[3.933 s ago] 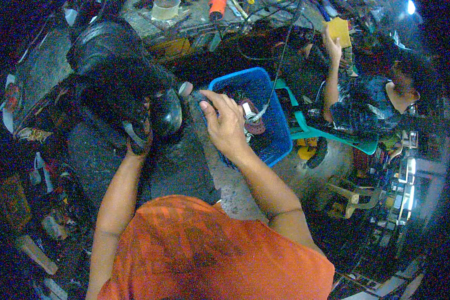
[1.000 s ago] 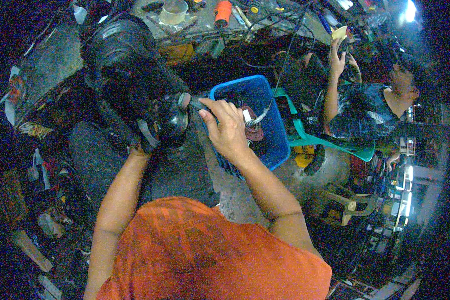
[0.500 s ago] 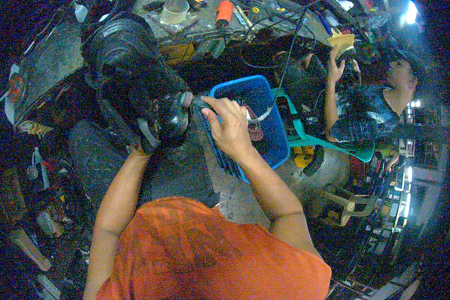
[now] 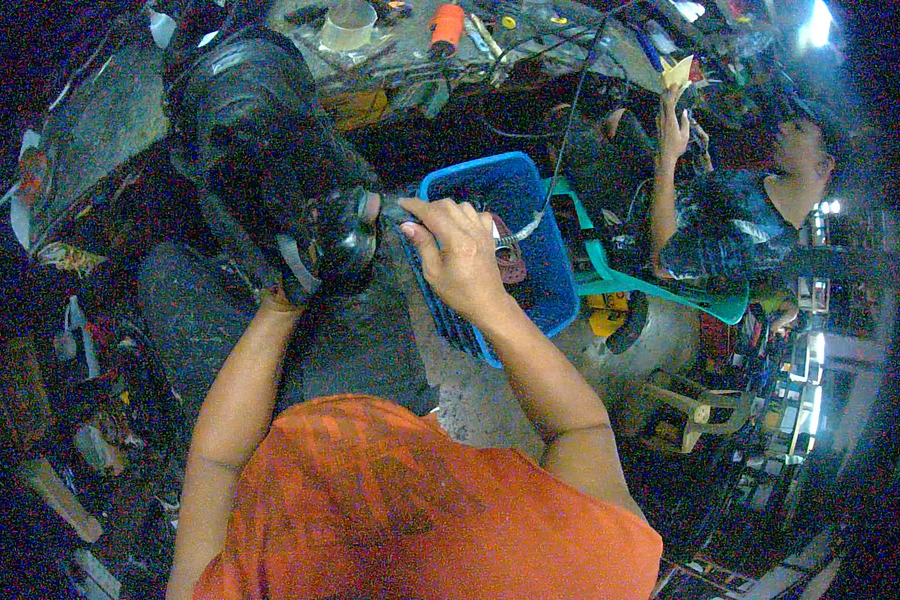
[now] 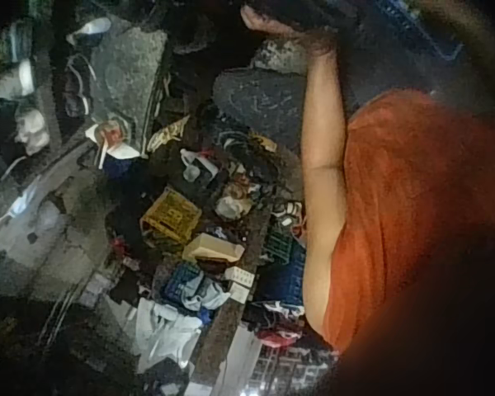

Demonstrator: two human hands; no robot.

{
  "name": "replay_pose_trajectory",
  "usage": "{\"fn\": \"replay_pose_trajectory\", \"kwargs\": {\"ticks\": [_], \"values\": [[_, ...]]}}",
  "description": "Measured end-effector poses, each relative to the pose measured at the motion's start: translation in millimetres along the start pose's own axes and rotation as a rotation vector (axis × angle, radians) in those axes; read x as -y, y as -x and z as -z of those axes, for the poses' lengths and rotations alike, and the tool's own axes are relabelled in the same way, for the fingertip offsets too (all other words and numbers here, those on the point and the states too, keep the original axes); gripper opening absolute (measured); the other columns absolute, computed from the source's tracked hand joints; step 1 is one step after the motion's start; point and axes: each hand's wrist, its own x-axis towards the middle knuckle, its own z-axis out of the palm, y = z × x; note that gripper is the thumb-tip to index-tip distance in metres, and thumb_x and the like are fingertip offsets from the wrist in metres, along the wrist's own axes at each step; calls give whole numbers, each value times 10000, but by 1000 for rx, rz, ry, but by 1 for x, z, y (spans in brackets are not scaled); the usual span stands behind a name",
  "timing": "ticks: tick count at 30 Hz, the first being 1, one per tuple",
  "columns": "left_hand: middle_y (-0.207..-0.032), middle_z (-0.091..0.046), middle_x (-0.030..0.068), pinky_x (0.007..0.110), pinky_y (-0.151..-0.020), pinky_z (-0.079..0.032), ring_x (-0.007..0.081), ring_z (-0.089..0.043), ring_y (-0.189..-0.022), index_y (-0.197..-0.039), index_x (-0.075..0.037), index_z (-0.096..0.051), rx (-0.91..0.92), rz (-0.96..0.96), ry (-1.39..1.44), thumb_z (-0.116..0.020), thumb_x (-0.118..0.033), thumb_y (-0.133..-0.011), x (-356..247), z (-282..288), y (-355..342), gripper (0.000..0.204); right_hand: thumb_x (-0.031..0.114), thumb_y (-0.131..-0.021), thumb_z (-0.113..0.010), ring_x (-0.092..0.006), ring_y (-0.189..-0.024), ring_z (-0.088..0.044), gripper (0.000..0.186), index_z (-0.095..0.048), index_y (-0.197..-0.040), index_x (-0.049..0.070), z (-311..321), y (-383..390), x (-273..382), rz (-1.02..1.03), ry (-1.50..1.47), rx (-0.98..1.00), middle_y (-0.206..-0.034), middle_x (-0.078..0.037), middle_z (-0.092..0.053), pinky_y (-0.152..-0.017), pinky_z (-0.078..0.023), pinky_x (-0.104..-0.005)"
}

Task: The person uses a rotary grinding tool to smooth and shape the toe and side areas of a black shoe. They hold the shoe with one hand and guide the tool with the other, repeatedly repositioning the shoe to access different surfaces.

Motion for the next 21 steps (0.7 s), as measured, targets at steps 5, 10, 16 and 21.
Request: {"fn": "replay_pose_trajectory", "kwargs": {"ticks": [5, 10, 16, 21], "values": [[-1466, -537, 156, 454, -1135, -442, 322, -547, -1368, -1525, -78, -501, 3, -176, -460, -733, -275, -989, 14, 14, -10, 617, 196, -1001, -703, -324, -996, -662, 252, -748, -1228, 99, 20, 8, -6, -37, -85, -44, -1068, -114, -727, -873, -471, -463], [-1580, -506, 140, 446, -1250, -303, 367, -476, -1442, -1569, -157, -520, 727, 327, -981, -528, -109, -1061, -35, 78, 4, 510, 96, -1070, -645, -200, -1186, -672, 271, -715, -1313, -4, 39, 21, -17, -165, -285, -250, -1261, -103, -740, -1054, -503, -342], [-1292, -723, 93, 429, -1126, -465, 279, -666, -1212, -1281, -15, -716, -143, 614, 91, -806, -126, -955, -109, 124, 62, 356, 187, -1092, -654, -180, -1183, -661, 330, -697, -1356, -5, 31, 34, -12, -316, -450, -266, -1284, -100, -734, -1052, -501, -338], [-1622, -416, 223, 401, -1203, -400, 324, -484, -1446, -1636, 54, -192, 41, 951, -138, -914, -268, -868, -134, 135, 50, 1103, 226, -1100, -650, -188, -1182, -666, 361, -687, -1369, -13, 30, 40, -20, -244, -338, -304, -1290, -112, -729, -1048, -500, -336]]}}
